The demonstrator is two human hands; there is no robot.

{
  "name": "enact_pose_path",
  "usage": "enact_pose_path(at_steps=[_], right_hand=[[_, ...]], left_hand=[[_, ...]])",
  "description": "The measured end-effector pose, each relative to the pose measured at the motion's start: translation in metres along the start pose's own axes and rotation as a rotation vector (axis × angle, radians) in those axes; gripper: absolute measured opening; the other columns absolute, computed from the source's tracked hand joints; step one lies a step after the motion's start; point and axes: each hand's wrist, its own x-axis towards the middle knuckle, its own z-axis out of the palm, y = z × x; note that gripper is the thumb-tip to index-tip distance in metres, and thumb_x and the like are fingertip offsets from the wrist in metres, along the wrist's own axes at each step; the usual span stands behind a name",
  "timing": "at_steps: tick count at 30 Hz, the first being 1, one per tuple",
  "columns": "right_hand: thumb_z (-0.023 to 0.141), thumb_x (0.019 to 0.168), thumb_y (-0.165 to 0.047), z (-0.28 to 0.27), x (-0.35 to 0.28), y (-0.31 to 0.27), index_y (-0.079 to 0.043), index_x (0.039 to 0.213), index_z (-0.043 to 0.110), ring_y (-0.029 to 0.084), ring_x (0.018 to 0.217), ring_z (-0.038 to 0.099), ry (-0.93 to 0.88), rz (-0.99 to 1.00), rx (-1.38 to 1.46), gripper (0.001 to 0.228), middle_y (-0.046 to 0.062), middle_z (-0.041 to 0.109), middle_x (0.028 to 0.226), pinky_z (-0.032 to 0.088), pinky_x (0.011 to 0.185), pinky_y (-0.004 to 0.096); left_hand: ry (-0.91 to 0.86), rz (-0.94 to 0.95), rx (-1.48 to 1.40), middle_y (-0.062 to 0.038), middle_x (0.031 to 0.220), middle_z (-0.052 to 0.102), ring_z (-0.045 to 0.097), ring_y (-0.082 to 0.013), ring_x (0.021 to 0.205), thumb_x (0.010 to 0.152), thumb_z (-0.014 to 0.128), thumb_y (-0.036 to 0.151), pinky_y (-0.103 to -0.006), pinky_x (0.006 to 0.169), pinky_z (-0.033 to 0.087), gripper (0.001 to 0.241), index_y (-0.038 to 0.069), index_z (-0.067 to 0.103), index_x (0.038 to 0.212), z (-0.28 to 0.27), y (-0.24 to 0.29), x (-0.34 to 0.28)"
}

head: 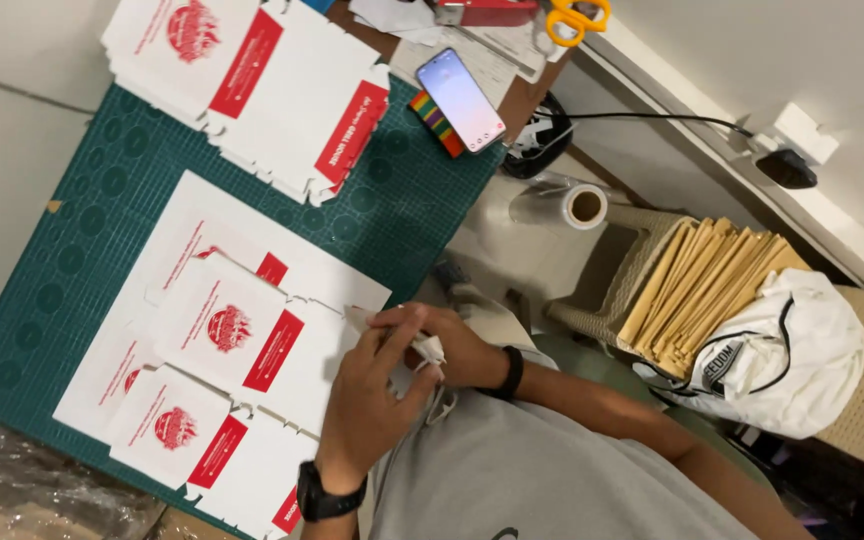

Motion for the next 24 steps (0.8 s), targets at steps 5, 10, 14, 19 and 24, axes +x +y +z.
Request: enact_pose_path(at_steps=[5,10,14,19,24], right_hand=[[0.057,0.099,-0.038,-0.025,-0.009,0.017,-0.007,0.136,0.056,0.022,0.111,0.066,0.145,0.018,-0.102,0.048,0.009,0.064,0.127,0.056,0.096,0.036],[0.057,0.099,-0.006,-0.057,-0.023,0.071,-0.017,0.102,0.055,0.014,0.094,0.053,0.661,0.084,0.144,0.012,0.0,0.053,0.1,0.045,0.085,0.028],[0.07,0.089,-0.008,-0.042,-0.012,0.085,-0.014,0.11,0.058,0.025,0.076,0.063,0.909,0.551,0.337,0.025,0.011,0.06,0.107,0.052,0.062,0.04],[0.072,0.085,-0.011,-0.034,-0.011,0.053,-0.009,0.107,0.059,0.025,0.086,0.058,0.664,0.729,0.53,0.025,0.011,0.058,0.103,0.05,0.08,0.044],[0.067,0.086,-0.021,-0.036,0.016,-0.035,-0.01,0.057,0.057,0.013,0.052,0.046,0.119,0.718,0.847,0.033,0.001,0.046,0.052,0.035,0.055,0.03]], left_hand=[[0.216,0.016,0.134,-0.013,0.13,0.065,0.066,-0.0311,0.117,0.089,0.077,0.026,-0.0442,0.097,0.054,0.055,0.017,0.059,0.14,0.0,0.011,-0.009],[0.235,0.05,-0.053,-0.021,0.159,0.045,0.047,-0.0387,0.146,0.073,0.092,0.027,-0.0496,0.119,0.042,0.106,0.005,0.031,0.157,0.017,-0.015,-0.006],[0.146,0.047,-0.272,-0.022,0.171,0.003,0.015,-0.0453,0.156,0.054,0.094,0.037,-0.061,0.122,0.023,0.138,0.018,0.009,0.162,0.075,-0.027,0.027],[0.347,0.031,-0.159,-0.027,0.167,0.026,0.041,-0.0458,0.145,0.059,0.097,0.051,-0.0581,0.117,0.035,0.093,0.027,0.059,0.14,0.073,-0.046,0.047],[0.23,-0.078,-0.296,-0.026,0.151,0.049,0.053,-0.0475,0.135,0.047,0.105,0.034,-0.0594,0.112,0.041,0.117,0.011,0.051,0.149,0.066,-0.047,0.033]])
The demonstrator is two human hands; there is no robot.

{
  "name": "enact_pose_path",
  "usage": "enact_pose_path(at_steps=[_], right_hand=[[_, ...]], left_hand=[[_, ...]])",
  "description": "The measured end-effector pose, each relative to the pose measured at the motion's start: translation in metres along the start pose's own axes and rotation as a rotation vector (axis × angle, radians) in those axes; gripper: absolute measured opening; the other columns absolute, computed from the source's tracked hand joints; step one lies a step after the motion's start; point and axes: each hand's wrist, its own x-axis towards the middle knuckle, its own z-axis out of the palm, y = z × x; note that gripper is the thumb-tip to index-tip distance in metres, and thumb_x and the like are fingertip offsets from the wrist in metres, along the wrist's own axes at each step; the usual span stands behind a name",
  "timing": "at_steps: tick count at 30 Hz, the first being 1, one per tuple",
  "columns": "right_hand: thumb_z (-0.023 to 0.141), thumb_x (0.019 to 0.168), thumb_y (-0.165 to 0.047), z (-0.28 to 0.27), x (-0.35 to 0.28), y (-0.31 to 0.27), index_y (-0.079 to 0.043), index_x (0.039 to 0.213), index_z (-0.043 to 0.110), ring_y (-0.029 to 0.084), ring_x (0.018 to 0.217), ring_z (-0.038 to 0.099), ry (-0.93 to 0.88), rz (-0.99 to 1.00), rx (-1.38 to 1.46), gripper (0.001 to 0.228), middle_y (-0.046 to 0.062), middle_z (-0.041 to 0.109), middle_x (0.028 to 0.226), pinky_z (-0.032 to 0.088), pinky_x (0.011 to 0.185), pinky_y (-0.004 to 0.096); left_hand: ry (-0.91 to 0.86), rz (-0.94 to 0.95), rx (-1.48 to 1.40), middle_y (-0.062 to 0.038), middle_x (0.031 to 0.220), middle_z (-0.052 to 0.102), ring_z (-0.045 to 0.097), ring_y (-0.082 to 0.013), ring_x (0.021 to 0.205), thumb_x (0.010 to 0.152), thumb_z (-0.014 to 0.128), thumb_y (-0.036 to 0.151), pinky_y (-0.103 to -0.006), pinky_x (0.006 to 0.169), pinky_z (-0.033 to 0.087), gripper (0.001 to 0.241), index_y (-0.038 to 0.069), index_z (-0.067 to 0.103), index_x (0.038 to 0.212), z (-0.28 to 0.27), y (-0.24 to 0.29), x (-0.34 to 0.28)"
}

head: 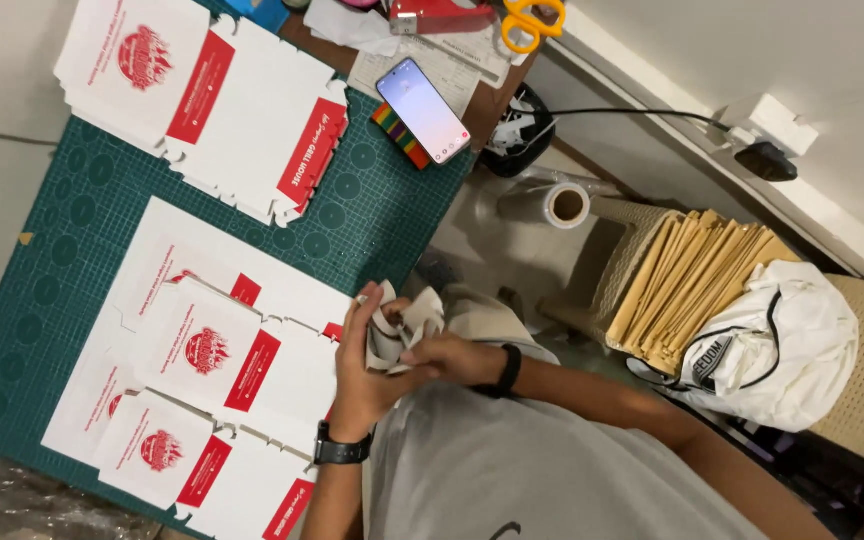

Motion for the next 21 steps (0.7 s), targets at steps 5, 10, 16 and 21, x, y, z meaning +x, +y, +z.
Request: enact_pose_path(at_steps=[5,10,16,21], right_hand=[[0.074,0.092,-0.032,0.004,-0.013,0.007,0.006,0.123,0.064,0.022,0.104,0.06,0.042,0.066,-0.336,0.05,0.017,0.069,0.114,0.051,0.093,0.043],[0.083,0.08,-0.019,0.009,-0.008,0.041,-0.005,0.163,0.024,0.028,0.141,0.037,-0.043,-0.027,-0.353,0.103,0.019,0.037,0.16,0.034,0.117,0.051],[0.082,0.085,-0.02,0.012,0.009,0.086,-0.01,0.165,0.016,0.026,0.134,0.039,-0.274,-0.27,-0.385,0.105,0.02,0.035,0.156,0.043,0.109,0.052],[0.078,0.087,-0.043,0.05,-0.008,0.064,-0.028,0.164,-0.002,0.037,0.15,0.032,-0.285,-0.243,-0.442,0.112,0.014,0.018,0.163,0.034,0.119,0.048]], left_hand=[[0.032,0.04,-0.111,-0.017,0.116,0.074,0.074,-0.0317,0.105,0.055,0.1,0.027,-0.0443,0.093,0.054,0.104,0.006,0.051,0.145,-0.001,0.005,-0.013],[0.142,0.045,-0.155,-0.017,0.105,0.077,0.077,-0.0285,0.094,0.054,0.099,0.043,-0.0382,0.086,0.058,0.096,0.003,0.059,0.131,-0.015,-0.005,-0.033],[0.231,0.108,-0.174,-0.021,0.104,0.073,0.071,-0.0237,0.092,0.061,0.095,0.019,-0.0411,0.082,0.056,0.086,0.002,0.055,0.135,-0.035,-0.004,-0.056],[0.314,0.028,-0.241,-0.016,0.118,0.063,0.071,-0.0244,0.092,0.08,0.076,-0.003,-0.0307,0.072,0.065,0.056,0.005,0.052,0.13,-0.059,-0.019,-0.075]])
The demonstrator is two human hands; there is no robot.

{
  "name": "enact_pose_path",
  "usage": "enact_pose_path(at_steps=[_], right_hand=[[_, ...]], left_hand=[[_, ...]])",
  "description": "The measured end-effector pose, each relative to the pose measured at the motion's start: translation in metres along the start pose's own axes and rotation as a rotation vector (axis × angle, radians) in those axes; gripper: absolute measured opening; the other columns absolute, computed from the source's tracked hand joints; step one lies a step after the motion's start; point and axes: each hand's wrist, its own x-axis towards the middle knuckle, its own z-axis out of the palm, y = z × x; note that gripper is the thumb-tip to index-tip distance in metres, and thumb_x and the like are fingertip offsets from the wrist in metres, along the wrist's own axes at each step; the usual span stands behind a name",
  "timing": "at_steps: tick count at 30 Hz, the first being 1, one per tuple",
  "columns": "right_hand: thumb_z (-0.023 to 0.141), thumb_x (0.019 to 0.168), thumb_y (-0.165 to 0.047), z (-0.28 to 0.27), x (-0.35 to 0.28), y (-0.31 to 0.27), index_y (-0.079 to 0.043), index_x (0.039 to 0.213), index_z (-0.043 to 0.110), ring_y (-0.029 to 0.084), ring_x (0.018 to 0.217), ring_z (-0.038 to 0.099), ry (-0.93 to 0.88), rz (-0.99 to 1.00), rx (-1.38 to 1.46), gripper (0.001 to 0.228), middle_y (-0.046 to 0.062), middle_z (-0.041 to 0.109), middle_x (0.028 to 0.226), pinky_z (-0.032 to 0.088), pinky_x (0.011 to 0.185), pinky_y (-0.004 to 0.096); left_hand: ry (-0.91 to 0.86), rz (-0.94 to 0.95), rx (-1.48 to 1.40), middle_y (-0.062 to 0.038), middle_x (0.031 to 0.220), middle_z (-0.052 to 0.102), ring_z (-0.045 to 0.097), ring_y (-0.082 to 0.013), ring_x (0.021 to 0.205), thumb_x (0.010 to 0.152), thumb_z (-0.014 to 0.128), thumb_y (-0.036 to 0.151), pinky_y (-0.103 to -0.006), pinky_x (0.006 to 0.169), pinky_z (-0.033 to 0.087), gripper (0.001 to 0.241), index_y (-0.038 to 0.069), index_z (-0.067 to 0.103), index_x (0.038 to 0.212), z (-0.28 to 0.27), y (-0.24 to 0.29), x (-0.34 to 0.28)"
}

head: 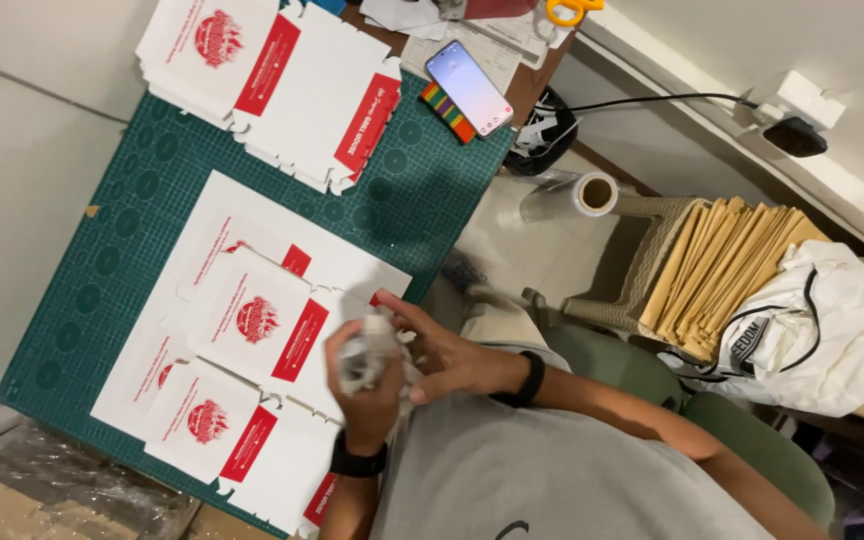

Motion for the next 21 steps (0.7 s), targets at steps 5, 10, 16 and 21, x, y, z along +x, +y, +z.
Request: enact_pose_path(at_steps=[5,10,16,21], right_hand=[[0.079,0.081,-0.05,0.012,-0.003,-0.001,-0.018,0.163,0.014,0.04,0.152,0.024,0.235,-0.161,-0.675,0.11,0.021,0.02,0.157,0.04,0.118,0.054],[0.066,0.074,-0.08,0.023,0.017,0.02,-0.021,0.159,0.024,0.061,0.156,0.012,0.172,-0.432,-1.318,0.112,0.034,0.018,0.167,0.013,0.126,0.075],[0.099,0.056,-0.061,0.021,0.03,0.027,-0.011,0.153,0.026,0.054,0.155,0.026,0.112,-0.401,-1.42,0.131,0.03,0.029,0.164,0.028,0.123,0.064],[0.09,0.063,-0.031,0.015,0.027,0.039,-0.023,0.158,0.031,0.041,0.153,0.039,0.043,-0.257,-1.515,0.112,0.02,0.029,0.169,0.043,0.101,0.05]], left_hand=[[0.152,-0.165,-0.254,-0.026,0.122,0.067,0.075,-0.0365,0.098,0.091,0.061,-0.002,-0.0435,0.085,0.066,0.047,0.005,0.049,0.136,-0.033,-0.006,0.013],[0.091,-0.389,-0.095,0.0,0.072,0.067,0.053,-0.0071,0.054,0.087,0.076,0.041,-0.025,0.047,0.044,0.041,0.007,0.073,0.108,-0.027,-0.03,-0.003],[0.042,-0.57,-0.275,-0.015,0.094,0.075,0.07,-0.0257,0.084,0.089,0.068,0.0,-0.0362,0.069,0.056,0.018,0.001,0.069,0.107,-0.011,0.005,0.003],[-0.138,-0.715,-0.195,-0.013,0.114,0.069,0.065,-0.0243,0.106,0.09,0.057,0.007,-0.0357,0.079,0.054,0.035,0.006,0.06,0.124,-0.014,0.003,0.003]])
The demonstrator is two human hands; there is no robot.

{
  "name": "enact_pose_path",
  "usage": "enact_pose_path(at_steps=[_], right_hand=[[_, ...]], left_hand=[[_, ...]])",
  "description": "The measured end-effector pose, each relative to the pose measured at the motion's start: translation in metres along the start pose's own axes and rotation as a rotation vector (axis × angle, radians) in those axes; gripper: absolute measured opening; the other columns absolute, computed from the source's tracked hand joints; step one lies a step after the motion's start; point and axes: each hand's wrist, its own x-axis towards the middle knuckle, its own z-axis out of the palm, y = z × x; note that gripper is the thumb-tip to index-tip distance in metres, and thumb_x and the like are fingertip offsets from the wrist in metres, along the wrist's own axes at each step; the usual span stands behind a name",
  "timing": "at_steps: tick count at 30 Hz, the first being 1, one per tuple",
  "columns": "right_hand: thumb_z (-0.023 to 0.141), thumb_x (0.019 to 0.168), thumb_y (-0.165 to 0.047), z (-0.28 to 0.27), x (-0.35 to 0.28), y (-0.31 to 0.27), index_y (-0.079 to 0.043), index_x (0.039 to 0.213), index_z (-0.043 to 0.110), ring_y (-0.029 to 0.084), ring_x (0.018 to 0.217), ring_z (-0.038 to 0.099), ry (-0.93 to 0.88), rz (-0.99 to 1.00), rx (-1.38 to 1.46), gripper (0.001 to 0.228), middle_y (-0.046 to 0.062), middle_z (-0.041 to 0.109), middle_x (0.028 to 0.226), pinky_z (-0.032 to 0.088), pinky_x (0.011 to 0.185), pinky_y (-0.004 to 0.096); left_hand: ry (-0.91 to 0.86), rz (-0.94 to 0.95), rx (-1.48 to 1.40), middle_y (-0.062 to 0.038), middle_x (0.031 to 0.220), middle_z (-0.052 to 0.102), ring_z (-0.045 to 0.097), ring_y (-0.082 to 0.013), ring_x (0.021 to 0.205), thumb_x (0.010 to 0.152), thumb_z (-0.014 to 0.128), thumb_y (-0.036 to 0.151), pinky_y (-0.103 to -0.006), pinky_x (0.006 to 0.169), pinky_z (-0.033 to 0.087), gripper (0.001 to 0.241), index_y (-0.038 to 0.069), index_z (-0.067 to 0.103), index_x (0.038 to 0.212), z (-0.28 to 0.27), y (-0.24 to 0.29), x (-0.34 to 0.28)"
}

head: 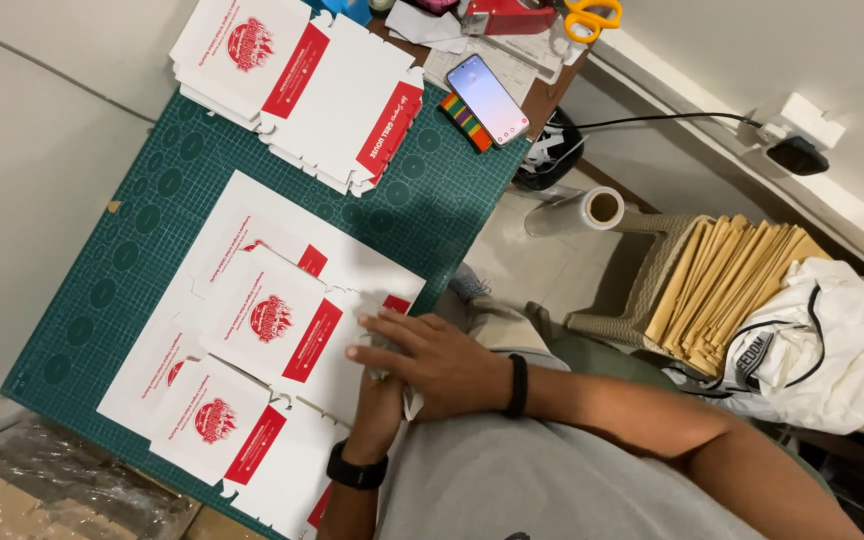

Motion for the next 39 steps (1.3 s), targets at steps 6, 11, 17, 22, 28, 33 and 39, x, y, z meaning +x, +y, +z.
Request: enact_pose_path(at_steps=[6,11,17,22,28,33,39], right_hand=[[0.082,0.071,-0.028,-0.01,0.005,-0.002,-0.023,0.148,0.047,0.029,0.111,0.061,0.027,-0.068,-0.002,0.085,0.01,0.058,0.146,0.041,0.079,0.042],[0.074,0.079,-0.033,-0.009,0.003,0.003,-0.025,0.144,0.055,0.026,0.104,0.062,0.065,-0.096,0.046,0.068,0.005,0.065,0.137,0.041,0.078,0.04],[0.078,0.09,-0.027,-0.007,-0.001,0.019,-0.024,0.147,0.048,0.024,0.089,0.071,0.285,0.001,0.325,0.065,0.002,0.075,0.112,0.053,0.074,0.036],[0.085,0.086,-0.015,-0.042,0.002,0.029,-0.015,0.147,0.052,0.019,0.095,0.07,0.348,-0.019,0.687,0.07,0.008,0.072,0.123,0.059,0.082,0.031],[0.069,0.098,-0.017,-0.044,-0.021,0.044,-0.008,0.11,0.069,0.018,0.088,0.071,0.351,0.086,0.736,0.015,0.006,0.073,0.101,0.061,0.079,0.032],[0.09,0.075,-0.04,-0.022,-0.056,0.036,-0.019,0.071,0.053,0.009,0.063,0.045,0.247,0.442,0.718,0.043,-0.005,0.055,0.069,0.037,0.057,0.028],[0.076,0.086,-0.005,-0.005,-0.075,0.037,-0.017,0.067,0.048,0.009,0.065,0.049,0.312,0.587,0.803,0.035,-0.004,0.054,0.068,0.041,0.066,0.028]], left_hand=[[-0.307,-0.027,-0.153,-0.017,0.105,0.069,0.064,-0.0246,0.104,0.091,0.053,-0.003,-0.0348,0.079,0.052,0.025,0.001,0.062,0.115,-0.043,-0.062,0.016],[-0.574,0.089,-0.473,-0.012,0.134,0.057,0.053,-0.0264,0.129,0.08,0.084,0.025,-0.0389,0.104,0.048,0.07,0.005,0.047,0.136,-0.031,-0.044,0.004],[-0.659,0.047,-0.891,-0.011,0.125,0.057,0.055,-0.0256,0.113,0.09,0.073,0.03,-0.0387,0.098,0.044,0.042,0.005,0.057,0.121,-0.029,-0.067,0.008],[-0.534,0.067,-0.371,-0.022,0.142,0.061,0.063,-0.0334,0.128,0.083,0.061,0.007,-0.0468,0.108,0.052,0.064,-0.005,0.045,0.144,-0.013,-0.016,-0.003],[-0.284,0.057,0.007,-0.018,0.156,0.052,0.054,-0.0311,0.142,0.087,0.072,0.028,-0.0439,0.116,0.045,0.079,0.011,0.038,0.156,-0.031,0.0,0.0],[0.032,-0.05,0.175,-0.008,0.142,0.069,0.064,-0.0235,0.134,0.09,0.063,0.031,-0.0379,0.115,0.047,0.057,0.015,0.057,0.145,-0.036,0.014,0.002],[0.121,-0.095,0.047,-0.015,0.139,0.069,0.065,-0.0269,0.13,0.095,0.059,0.023,-0.036,0.114,0.049,0.049,0.006,0.06,0.141,-0.036,0.01,0.011]])
